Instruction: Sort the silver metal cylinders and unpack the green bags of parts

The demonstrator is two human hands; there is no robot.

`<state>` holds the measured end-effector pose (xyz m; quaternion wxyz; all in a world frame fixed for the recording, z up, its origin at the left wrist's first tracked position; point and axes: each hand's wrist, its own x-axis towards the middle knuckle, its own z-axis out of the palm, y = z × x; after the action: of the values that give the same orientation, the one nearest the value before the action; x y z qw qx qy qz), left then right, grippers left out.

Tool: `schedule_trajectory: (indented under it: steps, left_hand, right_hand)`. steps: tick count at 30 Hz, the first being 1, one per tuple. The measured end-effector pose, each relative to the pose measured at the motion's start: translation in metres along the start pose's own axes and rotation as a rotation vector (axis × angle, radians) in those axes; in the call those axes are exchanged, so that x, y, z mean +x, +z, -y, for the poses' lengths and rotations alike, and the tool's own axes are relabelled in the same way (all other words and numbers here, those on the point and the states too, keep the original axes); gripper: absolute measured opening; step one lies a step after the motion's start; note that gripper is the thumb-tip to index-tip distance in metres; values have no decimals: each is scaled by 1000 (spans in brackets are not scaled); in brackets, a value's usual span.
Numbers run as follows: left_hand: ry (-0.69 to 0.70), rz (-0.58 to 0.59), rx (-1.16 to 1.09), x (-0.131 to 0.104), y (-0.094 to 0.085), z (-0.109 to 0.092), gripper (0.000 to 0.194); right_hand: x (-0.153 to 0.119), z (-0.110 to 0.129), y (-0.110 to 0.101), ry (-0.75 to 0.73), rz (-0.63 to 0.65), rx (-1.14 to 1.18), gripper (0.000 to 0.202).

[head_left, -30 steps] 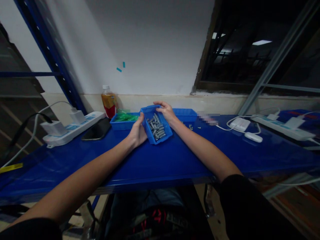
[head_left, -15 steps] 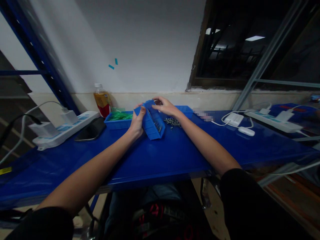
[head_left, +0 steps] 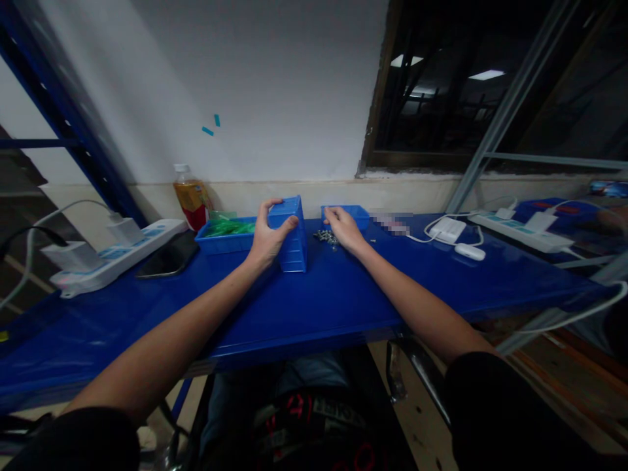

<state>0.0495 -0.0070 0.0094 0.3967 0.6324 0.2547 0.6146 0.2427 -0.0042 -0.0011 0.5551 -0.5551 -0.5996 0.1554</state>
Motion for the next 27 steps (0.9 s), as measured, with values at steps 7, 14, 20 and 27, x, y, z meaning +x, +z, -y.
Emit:
schedule_trajectory:
  steps: [7, 14, 20, 27]
  left_hand:
    - [-13, -17, 53, 7, -8, 1, 57]
    - [30, -16, 146, 7, -10, -2, 57]
    - [60, 30, 275, 13, -8, 2, 61]
    - [92, -10, 294, 16, -3, 1, 55]
  right_hand:
    - [-9, -17, 32, 174, -126, 143, 51]
    - [-18, -20, 41, 278, -97, 123, 60]
    - [-20, -16, 40, 298, -95, 96, 59]
    - [-20, -16, 42, 302, -100, 100, 56]
